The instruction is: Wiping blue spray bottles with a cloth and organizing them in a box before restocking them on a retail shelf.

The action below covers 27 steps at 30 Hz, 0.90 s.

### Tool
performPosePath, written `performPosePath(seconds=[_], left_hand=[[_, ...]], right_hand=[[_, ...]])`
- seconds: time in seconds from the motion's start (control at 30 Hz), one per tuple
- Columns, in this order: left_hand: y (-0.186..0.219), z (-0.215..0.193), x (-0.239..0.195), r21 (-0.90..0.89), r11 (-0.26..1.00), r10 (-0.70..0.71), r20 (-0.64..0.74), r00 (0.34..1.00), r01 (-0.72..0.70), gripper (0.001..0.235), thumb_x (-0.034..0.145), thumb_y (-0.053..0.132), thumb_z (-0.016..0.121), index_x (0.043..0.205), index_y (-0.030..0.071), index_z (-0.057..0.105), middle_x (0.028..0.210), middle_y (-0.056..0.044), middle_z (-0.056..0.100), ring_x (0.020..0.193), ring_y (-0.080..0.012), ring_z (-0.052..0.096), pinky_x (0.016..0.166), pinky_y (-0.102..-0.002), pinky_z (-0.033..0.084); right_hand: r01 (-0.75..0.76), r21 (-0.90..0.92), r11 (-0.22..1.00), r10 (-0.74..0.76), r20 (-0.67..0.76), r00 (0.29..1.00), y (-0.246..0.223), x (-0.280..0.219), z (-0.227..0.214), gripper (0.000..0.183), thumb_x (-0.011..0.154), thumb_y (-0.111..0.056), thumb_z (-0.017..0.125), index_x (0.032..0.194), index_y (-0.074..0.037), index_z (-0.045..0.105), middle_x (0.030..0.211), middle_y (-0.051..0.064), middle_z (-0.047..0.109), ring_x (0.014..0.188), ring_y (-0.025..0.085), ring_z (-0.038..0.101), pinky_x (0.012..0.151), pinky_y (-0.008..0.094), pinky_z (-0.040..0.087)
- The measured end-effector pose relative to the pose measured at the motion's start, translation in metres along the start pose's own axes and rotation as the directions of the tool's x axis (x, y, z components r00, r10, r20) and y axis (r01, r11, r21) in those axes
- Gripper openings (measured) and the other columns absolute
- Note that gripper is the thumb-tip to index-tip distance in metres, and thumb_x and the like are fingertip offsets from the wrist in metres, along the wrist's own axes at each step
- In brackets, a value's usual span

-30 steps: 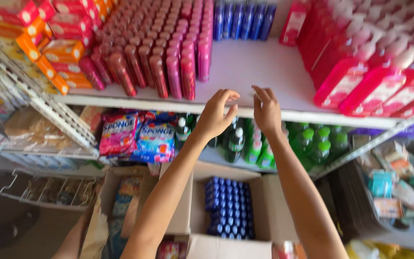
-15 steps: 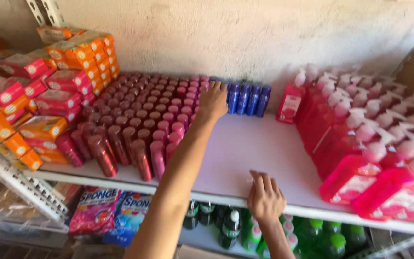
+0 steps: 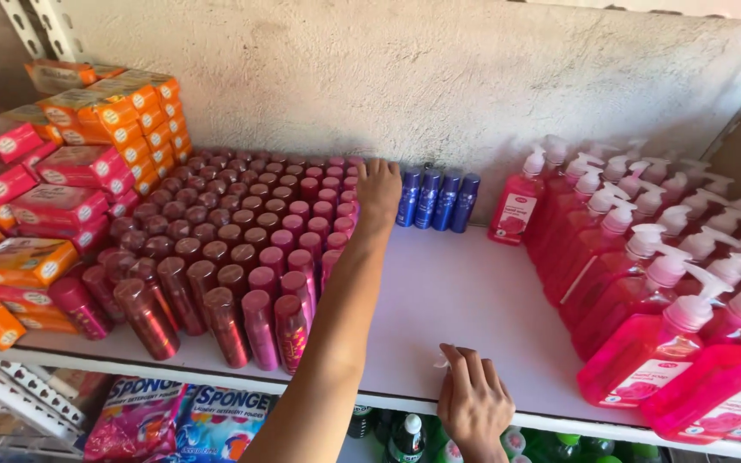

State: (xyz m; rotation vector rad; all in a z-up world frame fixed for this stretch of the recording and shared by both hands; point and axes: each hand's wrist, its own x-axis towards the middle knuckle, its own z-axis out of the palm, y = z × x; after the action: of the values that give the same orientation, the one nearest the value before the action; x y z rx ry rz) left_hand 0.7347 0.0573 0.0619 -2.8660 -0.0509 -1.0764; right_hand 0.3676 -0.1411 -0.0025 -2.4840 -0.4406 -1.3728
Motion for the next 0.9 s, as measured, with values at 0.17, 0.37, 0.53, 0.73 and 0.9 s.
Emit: performPosePath(seconds=[0.17, 0.37, 0.53, 0.73, 0.9], left_hand=[[0.002, 0.056, 0.011, 0.065, 0.996, -0.049, -0.069, 0.996, 0.054, 0.014, 0.087, 0.010, 0.064, 0.093, 0.002, 0.073, 0.109, -0.016, 0.053, 0.097, -0.0296, 0.047, 0.078, -0.038, 0.049], [0.003, -0.006, -0.022, 0.040, 0.998, 0.057, -0.010, 0.998, -0.056, 0.013, 0.087, 0.013, 0.065, 0.088, 0.011, 0.078, 0.099, -0.018, 0.072, 0.095, -0.0300, 0.052, 0.078, -0.043, 0.044], [0.008, -0.154, -0.103, -0.299, 0.947, 0.122, 0.000, 0.992, -0.117, 0.041, 0.073, 0.005, 0.071, 0.113, 0.008, 0.061, 0.115, -0.023, 0.054, 0.084, -0.0377, 0.064, 0.064, -0.048, 0.058], [0.000, -0.315, -0.263, -0.818, 0.459, 0.067, -0.357, 0.932, -0.347, 0.038, 0.099, 0.008, 0.058, 0.135, 0.008, 0.046, 0.125, -0.020, 0.058, 0.099, -0.0380, 0.065, 0.084, -0.045, 0.054], [0.027, -0.361, -0.430, -0.981, -0.190, -0.193, 0.081, 0.978, 0.044, 0.050, 0.110, 0.032, 0.048, 0.153, 0.013, 0.031, 0.096, -0.001, 0.056, 0.075, -0.0104, 0.054, 0.066, -0.025, 0.047]], right_hand=[[0.011, -0.001, 1.000, -0.011, -0.004, 1.000, -0.001, 0.004, -0.003, 0.036, 0.077, -0.001, 0.061, 0.110, -0.014, 0.071, 0.099, 0.000, 0.071, 0.068, 0.019, 0.062, 0.053, 0.030, 0.047], [0.059, 0.040, 0.997, -0.058, -0.021, 0.998, -0.006, 0.012, -0.010, 0.031, 0.080, 0.000, 0.059, 0.107, -0.011, 0.071, 0.096, 0.002, 0.068, 0.067, 0.022, 0.057, 0.051, 0.033, 0.046], [0.038, 0.057, 0.998, -0.042, 0.073, 0.996, 0.002, 0.005, -0.003, 0.030, 0.081, -0.001, 0.060, 0.108, -0.013, 0.068, 0.096, 0.005, 0.066, 0.073, 0.028, 0.058, 0.055, 0.039, 0.048], [-0.520, 0.763, 0.385, 0.315, 0.421, 0.851, -0.007, -0.003, -0.046, 0.042, 0.091, 0.012, 0.041, 0.118, -0.012, 0.061, 0.085, -0.002, 0.056, 0.078, 0.010, 0.051, 0.070, 0.025, 0.045], [-0.488, 0.870, 0.075, 0.345, 0.437, 0.831, -0.092, -0.081, -0.166, 0.022, 0.104, 0.004, 0.053, 0.123, -0.005, 0.045, 0.123, 0.017, 0.066, 0.103, 0.020, 0.066, 0.088, 0.030, 0.059]])
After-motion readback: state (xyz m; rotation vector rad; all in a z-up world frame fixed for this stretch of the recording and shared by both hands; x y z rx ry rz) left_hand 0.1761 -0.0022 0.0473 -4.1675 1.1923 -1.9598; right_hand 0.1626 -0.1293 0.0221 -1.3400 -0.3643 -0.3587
